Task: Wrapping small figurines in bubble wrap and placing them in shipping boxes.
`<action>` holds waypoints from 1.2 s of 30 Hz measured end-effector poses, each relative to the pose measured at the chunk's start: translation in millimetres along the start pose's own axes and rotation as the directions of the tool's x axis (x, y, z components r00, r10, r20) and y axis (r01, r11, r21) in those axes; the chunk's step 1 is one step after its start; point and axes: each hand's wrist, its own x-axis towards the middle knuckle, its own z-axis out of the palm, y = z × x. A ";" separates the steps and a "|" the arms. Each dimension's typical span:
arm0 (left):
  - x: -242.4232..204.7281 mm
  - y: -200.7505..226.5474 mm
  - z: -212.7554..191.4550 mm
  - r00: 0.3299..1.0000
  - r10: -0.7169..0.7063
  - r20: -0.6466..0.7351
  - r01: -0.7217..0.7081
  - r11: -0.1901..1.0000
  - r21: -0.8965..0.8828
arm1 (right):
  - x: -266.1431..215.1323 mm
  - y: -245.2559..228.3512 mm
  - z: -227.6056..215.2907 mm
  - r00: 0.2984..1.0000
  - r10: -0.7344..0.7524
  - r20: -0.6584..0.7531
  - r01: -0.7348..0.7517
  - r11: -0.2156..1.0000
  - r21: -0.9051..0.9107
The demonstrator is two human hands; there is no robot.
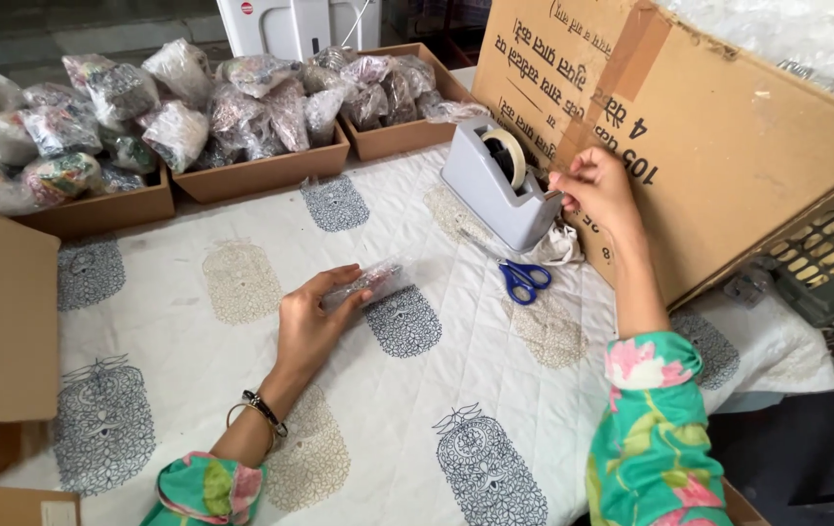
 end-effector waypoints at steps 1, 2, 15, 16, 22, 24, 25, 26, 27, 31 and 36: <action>0.9 1.9 0.0 1.000 0.000 -0.001 0.000 1.000 -0.006 | -2.5 4.7 -0.1 1.000 -0.001 0.000 0.001 1.000 -0.006; 0.6 3.4 -0.6 1.000 -0.002 -0.001 0.002 1.000 0.002 | -5.8 10.9 1.2 1.000 0.014 -0.021 -0.012 0.995 0.095; 1.7 2.2 1.0 0.998 -0.047 0.028 0.046 0.998 0.044 | -39.5 3.4 12.3 0.991 0.017 -0.130 0.012 0.976 0.217; 1.4 2.6 0.7 0.998 -0.052 0.030 0.050 0.998 0.039 | -39.1 5.2 10.0 0.991 0.020 -0.129 0.008 0.977 0.212; 1.1 0.4 0.2 0.999 -0.024 0.022 0.023 0.999 0.049 | -37.2 12.2 3.2 0.997 0.042 -0.067 -0.028 0.980 0.196; 0.7 -0.7 0.6 1.000 0.001 0.016 -0.002 0.998 0.055 | -38.7 11.2 2.7 0.995 0.070 -0.066 -0.060 0.989 0.136; 0.4 -0.3 0.1 1.000 -0.003 0.018 0.002 0.998 0.056 | -37.8 14.3 2.8 0.995 0.073 -0.064 -0.064 0.989 0.135; 0.4 0.4 0.0 1.000 -0.005 0.019 0.004 0.998 0.056 | -37.2 17.2 2.0 0.996 0.078 -0.048 -0.071 0.989 0.132; 0.5 1.2 -0.2 1.000 -0.007 0.020 0.006 0.998 0.056 | -36.6 20.1 1.3 0.996 0.082 -0.031 -0.077 0.989 0.129; 1.1 1.6 0.3 1.000 -0.023 0.022 0.021 0.998 0.055 | -31.2 30.2 -6.3 0.997 0.081 0.013 -0.082 0.988 0.131; 1.2 2.3 0.0 1.000 -0.012 0.012 0.011 0.998 0.062 | -29.3 34.2 -11.0 0.996 0.067 0.057 -0.074 0.988 0.135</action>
